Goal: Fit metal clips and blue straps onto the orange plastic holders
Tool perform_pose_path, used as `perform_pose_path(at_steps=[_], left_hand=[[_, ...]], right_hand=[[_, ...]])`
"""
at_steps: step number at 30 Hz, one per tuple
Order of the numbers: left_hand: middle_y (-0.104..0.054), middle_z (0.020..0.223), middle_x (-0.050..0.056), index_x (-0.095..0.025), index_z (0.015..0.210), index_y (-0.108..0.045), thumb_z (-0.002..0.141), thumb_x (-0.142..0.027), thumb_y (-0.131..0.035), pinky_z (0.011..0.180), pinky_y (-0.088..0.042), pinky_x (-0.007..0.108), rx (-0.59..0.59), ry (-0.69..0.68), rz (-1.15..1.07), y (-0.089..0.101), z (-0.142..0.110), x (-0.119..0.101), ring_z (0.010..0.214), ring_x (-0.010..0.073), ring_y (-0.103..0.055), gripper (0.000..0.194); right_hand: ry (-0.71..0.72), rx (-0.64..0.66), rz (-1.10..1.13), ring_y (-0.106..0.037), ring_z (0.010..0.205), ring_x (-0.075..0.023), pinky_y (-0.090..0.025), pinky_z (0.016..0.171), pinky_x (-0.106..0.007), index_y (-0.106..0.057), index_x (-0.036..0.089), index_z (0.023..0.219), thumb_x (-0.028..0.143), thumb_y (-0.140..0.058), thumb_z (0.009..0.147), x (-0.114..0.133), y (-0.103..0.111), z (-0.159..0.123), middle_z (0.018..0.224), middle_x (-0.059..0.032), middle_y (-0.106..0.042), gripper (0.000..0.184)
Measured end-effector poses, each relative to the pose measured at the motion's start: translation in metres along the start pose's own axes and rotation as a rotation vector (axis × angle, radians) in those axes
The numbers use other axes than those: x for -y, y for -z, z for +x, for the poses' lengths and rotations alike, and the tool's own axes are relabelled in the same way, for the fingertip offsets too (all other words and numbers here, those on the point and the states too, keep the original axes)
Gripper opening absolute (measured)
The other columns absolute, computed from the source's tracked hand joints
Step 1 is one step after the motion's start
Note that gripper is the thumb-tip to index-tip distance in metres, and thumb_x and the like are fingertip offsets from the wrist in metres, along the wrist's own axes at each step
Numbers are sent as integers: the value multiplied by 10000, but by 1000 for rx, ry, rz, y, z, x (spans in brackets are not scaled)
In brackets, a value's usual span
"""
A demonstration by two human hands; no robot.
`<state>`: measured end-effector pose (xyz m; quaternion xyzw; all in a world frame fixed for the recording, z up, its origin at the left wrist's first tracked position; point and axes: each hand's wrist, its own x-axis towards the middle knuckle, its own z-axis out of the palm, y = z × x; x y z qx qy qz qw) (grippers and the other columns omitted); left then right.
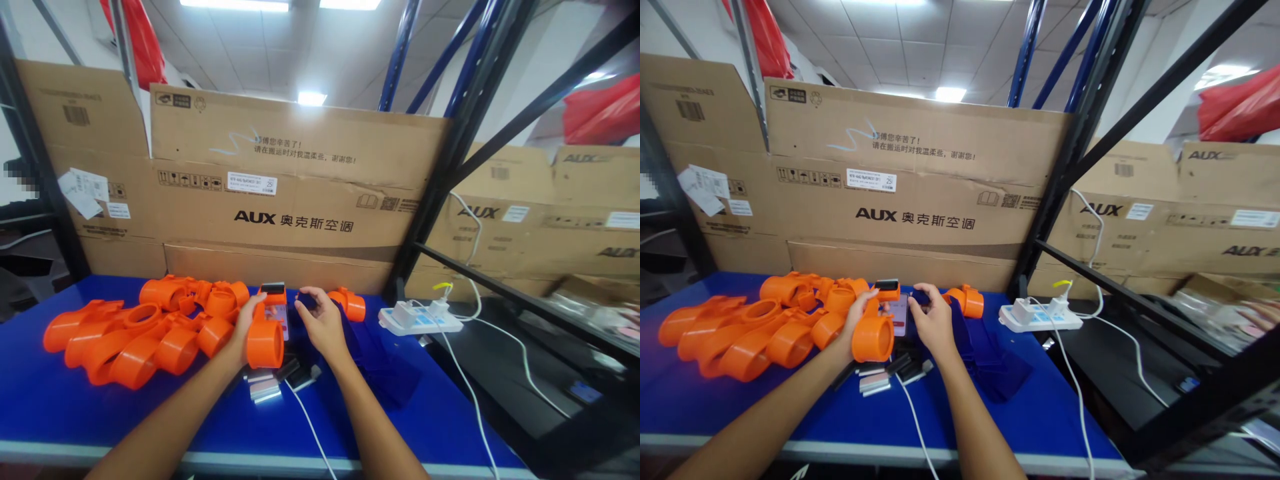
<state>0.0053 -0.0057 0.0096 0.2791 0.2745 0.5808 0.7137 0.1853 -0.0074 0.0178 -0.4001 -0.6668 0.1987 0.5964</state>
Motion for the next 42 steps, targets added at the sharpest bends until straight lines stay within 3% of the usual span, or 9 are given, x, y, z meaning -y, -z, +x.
perform_pose_path(at_steps=[6, 13, 20, 26, 36, 42], left_hand=[[-648, 669, -1, -165, 863, -657, 685, -409, -911, 538, -541, 279, -59, -131, 147, 0, 1, 8, 532, 148, -623, 395], [-664, 712, -13, -180, 989, -674, 693, -387, -905, 570, -562, 286, 18, -253, 258, 0, -1, 14, 521, 135, -620, 428], [-728, 864, 22, -218, 1185, -660, 718, -374, -892, 561, -544, 275, 21, -358, 325, 0, 0, 14, 591, 160, -676, 544], [-728, 834, 21, -212, 992, -675, 752, -352, -875, 527, -511, 265, 50, -374, 414, -1, -3, 12, 535, 155, -659, 342], [-709, 794, -3, -201, 988, -688, 703, -373, -912, 506, -522, 266, 52, -371, 445, 1, -1, 10, 484, 138, -626, 401], [-723, 777, 11, -186, 963, -720, 678, -336, -928, 501, -506, 244, 32, -369, 468, 3, 1, 8, 482, 127, -618, 383]], right_hand=[[62, 86, 44, -718, 1125, -252, -586, 987, -416, -661, 234, 1306, 311, -612, 953, -1, -2, -2, 1265, -110, -740, 364], [103, 67, -21, -749, 911, -220, -602, 854, -374, -593, 230, 1365, 298, -591, 982, 2, -2, -4, 1092, -92, -772, 389], [151, -36, -193, -689, 764, -201, -568, 783, -348, -672, 222, 1178, 287, -591, 969, 11, 1, -8, 879, -41, -734, 234], [193, -75, -229, -636, 723, -195, -552, 737, -341, -687, 230, 1168, 270, -580, 957, 15, 1, -9, 845, -32, -695, 240], [245, 13, -194, -638, 745, -197, -530, 711, -324, -686, 222, 1041, 219, -578, 916, 15, 1, -10, 845, -38, -676, 165], [249, 39, -224, -623, 739, -193, -516, 715, -316, -582, 239, 857, 174, -575, 856, 16, 0, -11, 808, -20, -653, 66]])
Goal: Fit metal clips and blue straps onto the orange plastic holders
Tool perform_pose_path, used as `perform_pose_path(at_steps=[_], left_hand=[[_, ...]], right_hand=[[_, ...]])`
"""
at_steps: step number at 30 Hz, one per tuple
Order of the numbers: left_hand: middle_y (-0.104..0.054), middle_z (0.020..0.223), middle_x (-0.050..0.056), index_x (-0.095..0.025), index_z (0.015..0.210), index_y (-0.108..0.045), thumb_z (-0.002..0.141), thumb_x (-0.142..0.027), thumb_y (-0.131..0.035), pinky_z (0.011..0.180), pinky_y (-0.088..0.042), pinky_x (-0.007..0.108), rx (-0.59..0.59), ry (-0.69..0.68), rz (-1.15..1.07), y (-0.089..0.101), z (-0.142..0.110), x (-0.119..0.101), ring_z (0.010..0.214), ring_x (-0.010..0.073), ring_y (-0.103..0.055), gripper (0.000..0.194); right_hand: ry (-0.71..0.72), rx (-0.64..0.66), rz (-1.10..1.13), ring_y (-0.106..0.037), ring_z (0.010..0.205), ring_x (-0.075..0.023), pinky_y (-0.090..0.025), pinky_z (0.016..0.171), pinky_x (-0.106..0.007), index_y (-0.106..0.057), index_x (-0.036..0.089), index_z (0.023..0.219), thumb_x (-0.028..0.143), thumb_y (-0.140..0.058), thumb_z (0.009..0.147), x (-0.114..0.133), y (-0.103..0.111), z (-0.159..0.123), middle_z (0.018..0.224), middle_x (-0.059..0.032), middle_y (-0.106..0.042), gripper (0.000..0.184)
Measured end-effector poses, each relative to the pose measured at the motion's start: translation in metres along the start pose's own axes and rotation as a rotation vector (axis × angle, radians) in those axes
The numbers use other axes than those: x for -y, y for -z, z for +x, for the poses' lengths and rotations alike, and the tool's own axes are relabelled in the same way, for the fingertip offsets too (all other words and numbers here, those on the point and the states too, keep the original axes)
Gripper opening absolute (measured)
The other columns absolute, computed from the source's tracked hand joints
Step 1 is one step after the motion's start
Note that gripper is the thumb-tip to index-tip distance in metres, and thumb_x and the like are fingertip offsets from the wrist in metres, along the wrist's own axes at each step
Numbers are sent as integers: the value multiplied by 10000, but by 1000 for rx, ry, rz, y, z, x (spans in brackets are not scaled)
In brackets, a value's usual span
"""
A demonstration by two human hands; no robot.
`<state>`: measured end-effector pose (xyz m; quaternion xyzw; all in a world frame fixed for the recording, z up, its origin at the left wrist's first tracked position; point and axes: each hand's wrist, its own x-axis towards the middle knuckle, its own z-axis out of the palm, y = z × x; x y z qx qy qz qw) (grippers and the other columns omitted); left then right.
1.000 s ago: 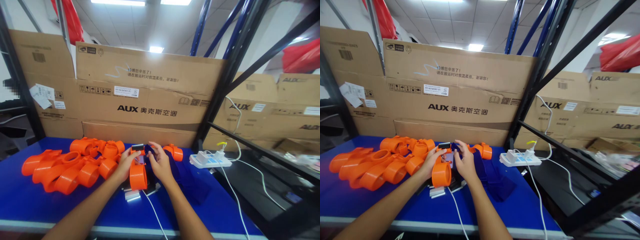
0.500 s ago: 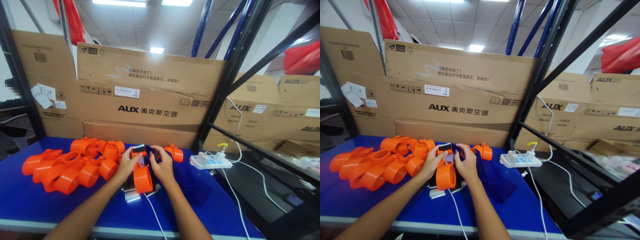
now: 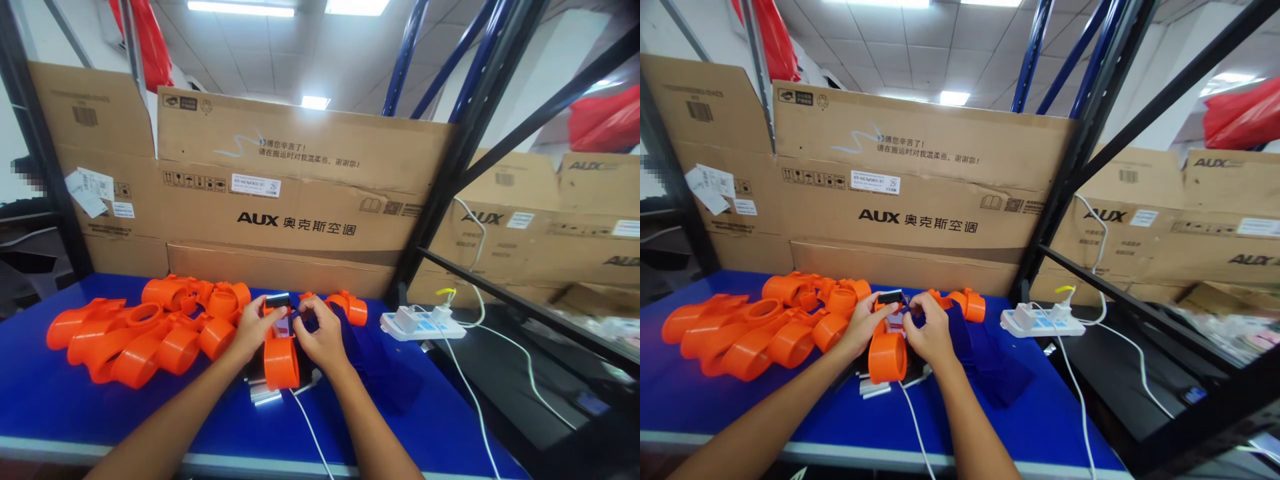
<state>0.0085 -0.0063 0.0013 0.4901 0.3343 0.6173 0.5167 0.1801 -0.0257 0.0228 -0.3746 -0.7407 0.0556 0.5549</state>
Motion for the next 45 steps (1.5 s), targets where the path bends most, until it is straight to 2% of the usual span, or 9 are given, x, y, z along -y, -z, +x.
perform_pose_path(at_steps=[11, 15, 18, 23, 39, 45], left_hand=[[-686, 726, -10, -191, 905, -697, 746, -360, -873, 461, -457, 233, 20, -44, 87, -2, -3, -2, 439, 114, -583, 292], [-687, 716, -11, -188, 897, -699, 728, -347, -886, 468, -449, 242, 39, -36, 60, -2, -3, -3, 433, 114, -565, 298], [-686, 714, -11, -182, 886, -711, 703, -325, -905, 501, -459, 244, 40, -24, 33, -1, -3, -3, 452, 105, -547, 303], [-736, 845, 24, -173, 893, -725, 708, -338, -899, 597, -490, 240, 54, -50, 55, 0, -3, -5, 577, 114, -598, 303], [-694, 769, 6, -167, 917, -702, 721, -376, -873, 702, -517, 273, 71, -87, 42, -5, -7, -13, 695, 160, -646, 334], [-651, 691, -19, -173, 899, -691, 741, -354, -854, 685, -496, 262, 95, -96, 41, -5, -8, -13, 657, 151, -621, 290]], right_hand=[[10, -1, -13, -571, 709, -184, -479, 706, -312, -507, 249, 799, 175, -561, 884, -1, -3, -2, 750, 3, -580, 125], [16, 30, 19, -567, 724, -184, -472, 707, -310, -499, 248, 789, 189, -563, 903, -2, -1, 0, 773, -2, -583, 143], [29, 72, 46, -566, 734, -183, -463, 702, -305, -495, 243, 769, 223, -591, 925, -2, 1, 2, 775, -2, -579, 184], [58, 129, 90, -547, 741, -180, -441, 696, -302, -510, 233, 756, 245, -617, 950, -3, 4, 4, 773, -2, -566, 222], [66, 187, 183, -512, 781, -192, -425, 735, -322, -518, 232, 799, 261, -630, 985, -9, 3, 5, 827, -12, -544, 219], [55, 193, 182, -514, 785, -193, -421, 737, -321, -506, 233, 797, 276, -642, 976, -8, 5, 5, 826, -11, -544, 229]])
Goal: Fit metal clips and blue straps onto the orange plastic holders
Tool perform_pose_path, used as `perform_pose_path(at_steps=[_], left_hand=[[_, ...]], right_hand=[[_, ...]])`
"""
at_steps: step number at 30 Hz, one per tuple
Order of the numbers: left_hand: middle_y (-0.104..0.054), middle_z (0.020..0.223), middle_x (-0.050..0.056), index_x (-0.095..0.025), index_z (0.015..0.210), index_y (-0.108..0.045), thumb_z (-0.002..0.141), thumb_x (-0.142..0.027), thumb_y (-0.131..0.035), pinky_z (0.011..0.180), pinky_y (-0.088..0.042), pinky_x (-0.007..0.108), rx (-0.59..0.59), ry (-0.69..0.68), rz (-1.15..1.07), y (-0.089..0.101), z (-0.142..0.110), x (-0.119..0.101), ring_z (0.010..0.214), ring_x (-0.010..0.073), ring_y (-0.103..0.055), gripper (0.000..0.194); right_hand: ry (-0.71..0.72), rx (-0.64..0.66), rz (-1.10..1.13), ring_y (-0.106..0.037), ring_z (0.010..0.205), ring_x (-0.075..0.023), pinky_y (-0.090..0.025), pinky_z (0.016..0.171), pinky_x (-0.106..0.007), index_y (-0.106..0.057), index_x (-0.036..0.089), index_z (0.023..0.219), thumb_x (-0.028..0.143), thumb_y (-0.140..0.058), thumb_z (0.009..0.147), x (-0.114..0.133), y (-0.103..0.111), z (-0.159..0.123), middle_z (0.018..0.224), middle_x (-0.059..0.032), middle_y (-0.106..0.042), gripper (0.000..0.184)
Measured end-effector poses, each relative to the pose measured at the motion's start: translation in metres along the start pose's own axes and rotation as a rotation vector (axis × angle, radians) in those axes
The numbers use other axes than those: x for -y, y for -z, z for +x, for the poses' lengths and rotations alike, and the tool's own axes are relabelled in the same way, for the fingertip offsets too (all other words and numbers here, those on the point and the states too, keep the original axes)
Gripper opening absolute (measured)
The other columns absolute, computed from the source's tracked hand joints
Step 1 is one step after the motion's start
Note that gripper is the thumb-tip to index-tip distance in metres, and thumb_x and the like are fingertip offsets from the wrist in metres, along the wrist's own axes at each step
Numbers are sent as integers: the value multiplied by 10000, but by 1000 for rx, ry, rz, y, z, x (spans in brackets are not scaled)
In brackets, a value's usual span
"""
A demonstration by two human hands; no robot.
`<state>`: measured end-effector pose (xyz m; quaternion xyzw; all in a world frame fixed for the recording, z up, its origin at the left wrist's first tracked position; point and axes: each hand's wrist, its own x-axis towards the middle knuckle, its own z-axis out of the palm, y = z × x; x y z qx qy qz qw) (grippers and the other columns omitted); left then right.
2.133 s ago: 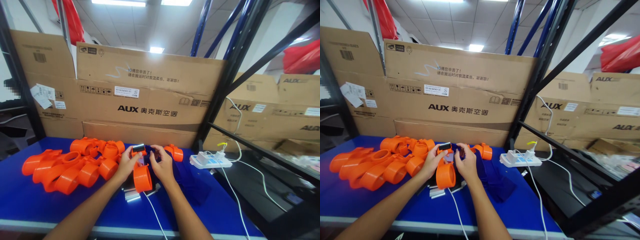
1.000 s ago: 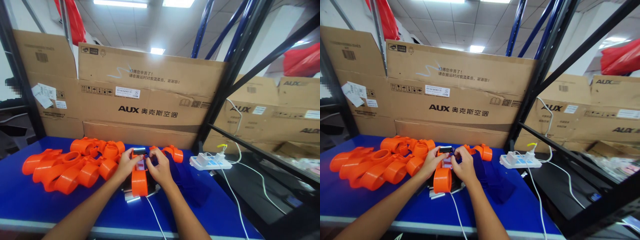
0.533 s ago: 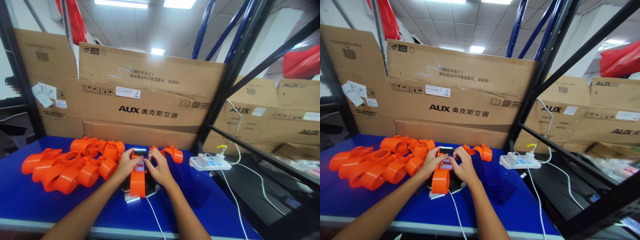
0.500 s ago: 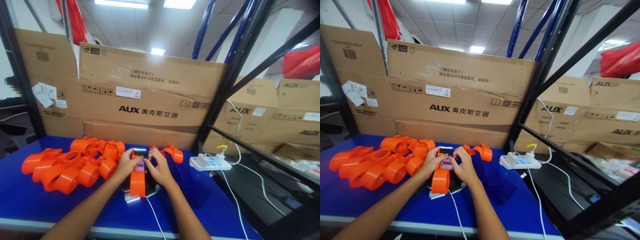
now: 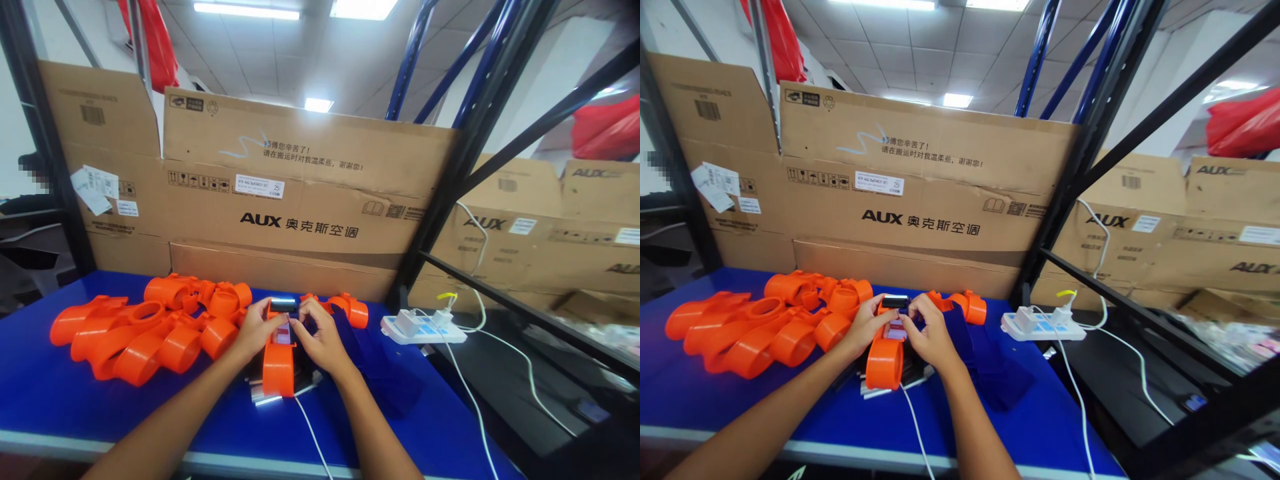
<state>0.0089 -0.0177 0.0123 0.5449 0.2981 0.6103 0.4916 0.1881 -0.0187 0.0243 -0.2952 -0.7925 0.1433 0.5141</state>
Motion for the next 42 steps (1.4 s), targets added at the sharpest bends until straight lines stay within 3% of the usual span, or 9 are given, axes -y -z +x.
perform_pose_path(at_steps=[11, 16, 20, 22, 26, 29, 35, 39, 42], left_hand=[[-639, 672, -35, -163, 914, -684, 709, -371, -892, 583, -458, 239, 19, 27, 16, 1, 0, 1, 538, 108, -550, 359], [-634, 616, -40, -163, 937, -672, 713, -382, -883, 497, -432, 230, 34, 108, -88, -3, -1, 1, 450, 103, -539, 378], [-640, 561, -28, -144, 1124, -682, 742, -339, -861, 481, -444, 225, 78, 172, -197, -6, -4, 2, 447, 132, -588, 465], [-652, 557, -20, -134, 1300, -639, 767, -316, -848, 499, -477, 233, 112, 197, -236, -5, -5, 3, 461, 146, -613, 601], [-735, 719, 31, -165, 1535, -465, 802, -311, -848, 580, -572, 288, 176, 259, -311, -4, -6, 7, 576, 210, -730, 840], [-774, 951, 101, -204, 1575, -413, 823, -326, -849, 628, -615, 329, 237, 285, -364, -6, -7, 9, 667, 250, -780, 878], [-708, 1289, 166, -272, 1547, -467, 815, -316, -849, 647, -639, 338, 243, 256, -369, -10, -8, 7, 739, 250, -791, 826], [-710, 1279, 157, -287, 1559, -444, 799, -351, -852, 702, -645, 371, 268, 270, -380, -7, -9, 4, 834, 289, -793, 865], [-717, 1239, 142, -279, 1540, -454, 823, -406, -833, 687, -639, 377, 241, 280, -335, -6, -7, 6, 776, 265, -783, 821]], right_hand=[[6, 19, 6, -490, 774, -195, -406, 730, -329, -514, 236, 812, 313, -651, 949, 7, 3, 0, 827, -9, -539, 208], [-45, -38, 157, -529, 794, -207, -439, 748, -341, -566, 234, 830, 371, -639, 954, 5, 4, 0, 834, -20, -565, 199], [-188, -219, 275, -584, 855, -220, -482, 805, -351, -629, 243, 951, 420, -654, 958, 2, 2, 1, 900, -34, -620, 179], [-256, -229, 336, -618, 917, -234, -502, 854, -363, -652, 256, 1088, 446, -677, 947, 2, 1, 3, 967, -45, -661, 238], [-343, -48, 457, -665, 1021, -259, -514, 961, -399, -640, 282, 1316, 519, -631, 973, 3, 2, 4, 1047, -56, -717, 418], [-342, 25, 497, -669, 1103, -278, -509, 1010, -423, -683, 281, 1286, 567, -603, 979, 1, 3, 5, 1121, -66, -732, 426], [-361, -62, 478, -689, 1047, -268, -545, 948, -404, -674, 266, 1173, 594, -622, 962, 2, 1, 4, 1102, -62, -727, 393], [-390, -100, 456, -682, 942, -236, -548, 889, -372, -635, 262, 1141, 569, -684, 931, 4, -2, 3, 1003, -41, -708, 376], [-401, -78, 482, -668, 867, -214, -549, 794, -342, -608, 261, 1118, 560, -723, 900, 2, -6, 3, 971, -33, -694, 387]])
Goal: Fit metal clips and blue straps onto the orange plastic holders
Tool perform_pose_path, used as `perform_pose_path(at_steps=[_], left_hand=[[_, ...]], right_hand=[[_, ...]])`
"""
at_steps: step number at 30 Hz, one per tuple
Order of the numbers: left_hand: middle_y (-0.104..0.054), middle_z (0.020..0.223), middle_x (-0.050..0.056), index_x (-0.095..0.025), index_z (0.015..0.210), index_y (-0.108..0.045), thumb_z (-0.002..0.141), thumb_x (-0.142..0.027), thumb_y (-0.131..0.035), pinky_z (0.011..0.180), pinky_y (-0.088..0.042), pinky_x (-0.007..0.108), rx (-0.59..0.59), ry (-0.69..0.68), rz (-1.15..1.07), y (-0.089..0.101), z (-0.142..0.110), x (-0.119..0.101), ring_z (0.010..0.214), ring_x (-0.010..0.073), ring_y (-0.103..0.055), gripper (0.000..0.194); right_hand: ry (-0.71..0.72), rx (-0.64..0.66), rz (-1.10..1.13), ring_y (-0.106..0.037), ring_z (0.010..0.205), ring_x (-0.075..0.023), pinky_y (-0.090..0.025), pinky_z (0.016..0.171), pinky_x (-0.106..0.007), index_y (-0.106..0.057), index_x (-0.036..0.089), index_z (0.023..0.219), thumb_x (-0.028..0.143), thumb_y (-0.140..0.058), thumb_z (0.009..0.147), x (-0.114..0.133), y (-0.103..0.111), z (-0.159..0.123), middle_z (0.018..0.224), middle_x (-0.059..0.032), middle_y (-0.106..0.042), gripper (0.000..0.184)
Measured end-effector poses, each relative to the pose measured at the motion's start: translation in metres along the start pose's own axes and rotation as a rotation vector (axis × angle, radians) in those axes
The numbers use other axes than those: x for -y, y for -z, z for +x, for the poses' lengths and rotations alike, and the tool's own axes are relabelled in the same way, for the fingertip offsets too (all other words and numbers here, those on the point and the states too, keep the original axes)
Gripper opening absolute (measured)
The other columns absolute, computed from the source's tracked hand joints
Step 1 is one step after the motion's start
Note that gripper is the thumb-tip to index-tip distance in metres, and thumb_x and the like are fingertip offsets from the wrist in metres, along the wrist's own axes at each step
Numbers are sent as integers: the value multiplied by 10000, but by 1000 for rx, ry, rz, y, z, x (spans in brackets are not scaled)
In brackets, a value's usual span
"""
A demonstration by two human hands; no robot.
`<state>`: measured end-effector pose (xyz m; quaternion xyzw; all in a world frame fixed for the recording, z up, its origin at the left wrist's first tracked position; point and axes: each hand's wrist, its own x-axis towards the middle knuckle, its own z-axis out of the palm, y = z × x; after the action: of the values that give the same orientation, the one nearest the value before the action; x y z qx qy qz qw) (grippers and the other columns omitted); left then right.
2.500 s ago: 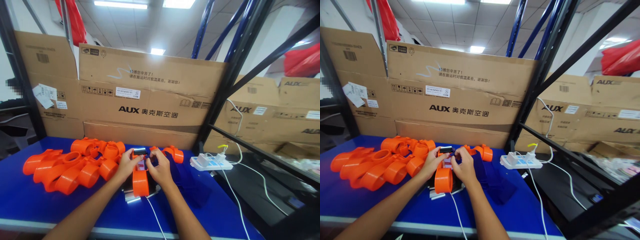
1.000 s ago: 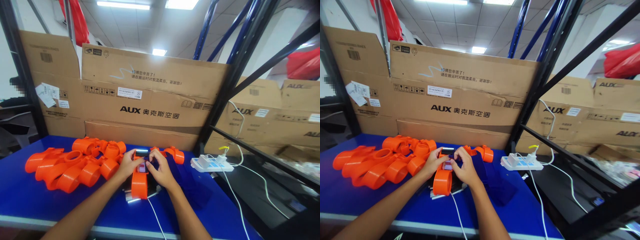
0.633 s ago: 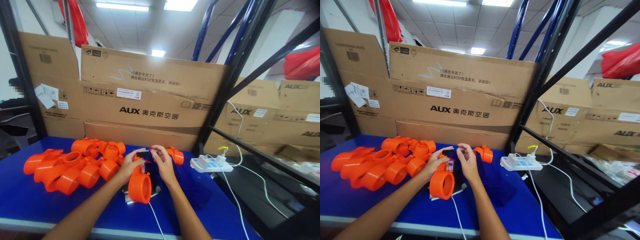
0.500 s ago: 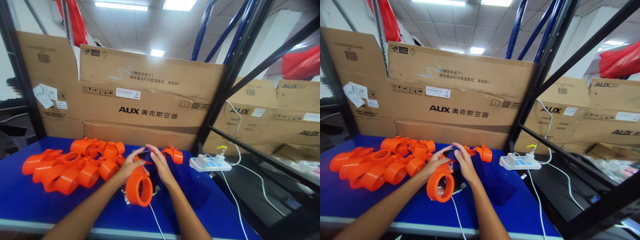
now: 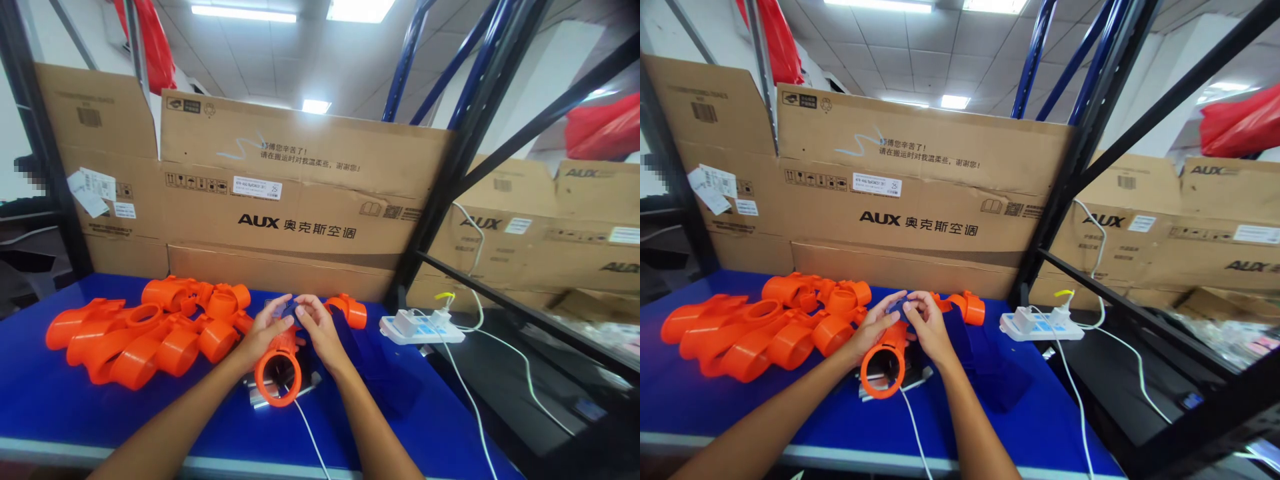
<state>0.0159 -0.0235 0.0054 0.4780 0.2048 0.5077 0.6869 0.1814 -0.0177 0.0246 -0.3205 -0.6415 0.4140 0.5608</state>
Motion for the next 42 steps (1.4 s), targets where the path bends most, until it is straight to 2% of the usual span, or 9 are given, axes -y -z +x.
perform_pose_path(at_steps=[4, 12, 16, 22, 26, 33, 37, 39, 42], left_hand=[[-707, 1233, 132, -261, 1489, -505, 812, -393, -836, 665, -638, 374, -52, -21, 41, 2, 3, 4, 693, 210, -753, 765], [-720, 1187, 114, -247, 1384, -601, 782, -359, -837, 745, -631, 364, -61, -90, 85, 2, 3, 2, 904, 265, -760, 657], [-727, 1174, 105, -265, 1379, -591, 791, -385, -829, 686, -619, 347, -54, -51, 66, 3, 3, 3, 826, 252, -761, 645], [-726, 1187, 124, -247, 1389, -574, 797, -450, -840, 624, -617, 347, -51, -35, 52, 4, 4, 4, 689, 210, -740, 680], [-739, 1157, 121, -243, 1377, -583, 780, -431, -856, 628, -622, 350, -54, -44, 63, 4, 5, 4, 692, 214, -741, 683], [-751, 1088, 108, -231, 1341, -630, 771, -442, -846, 639, -602, 343, -82, -68, 83, 2, 4, 3, 740, 241, -751, 645], [-769, 1019, 104, -228, 1368, -589, 794, -584, -790, 586, -570, 332, -115, -37, -58, 1, 7, -4, 664, 230, -732, 705], [-773, 964, 107, -213, 1385, -580, 824, -665, -719, 566, -552, 328, -146, -25, -147, 2, 6, -11, 621, 218, -710, 734], [-761, 855, 91, -183, 1364, -608, 839, -713, -671, 548, -520, 311, -217, -35, -215, 5, 4, -20, 561, 189, -656, 749]], right_hand=[[8, 16, -23, -635, 794, -191, -535, 685, -308, -583, 261, 1083, 565, -718, 893, -5, -2, 2, 929, -21, -665, 383], [56, 4, -53, -571, 739, -164, -499, 598, -265, -563, 252, 991, 536, -724, 898, -2, -4, 1, 850, 3, -587, 340], [42, 11, -66, -578, 735, -167, -505, 586, -267, -578, 255, 995, 561, -709, 905, -4, -5, 2, 872, -7, -611, 345], [18, 40, -63, -656, 821, -206, -556, 658, -309, -627, 259, 1149, 585, -682, 924, -3, -4, 1, 961, -43, -684, 401], [51, 57, -83, -669, 871, -214, -568, 754, -339, -641, 251, 1167, 558, -685, 935, 0, -4, -1, 1001, -56, -696, 388], [49, 32, -86, -634, 810, -198, -546, 639, -293, -635, 265, 1113, 604, -664, 938, 0, -7, -1, 952, -34, -670, 382], [38, 25, -107, -642, 773, -208, -540, 660, -322, -655, 278, 1173, 646, -490, 1018, -2, -6, 1, 926, -38, -696, 432], [70, 23, -167, -667, 843, -235, -546, 741, -356, -676, 268, 1132, 618, -469, 1037, -2, -4, 2, 904, -44, -713, 418], [159, 32, -388, -653, 896, -251, -516, 824, -385, -710, 248, 973, 516, -558, 1027, -3, -2, 0, 893, -48, -725, 312]])
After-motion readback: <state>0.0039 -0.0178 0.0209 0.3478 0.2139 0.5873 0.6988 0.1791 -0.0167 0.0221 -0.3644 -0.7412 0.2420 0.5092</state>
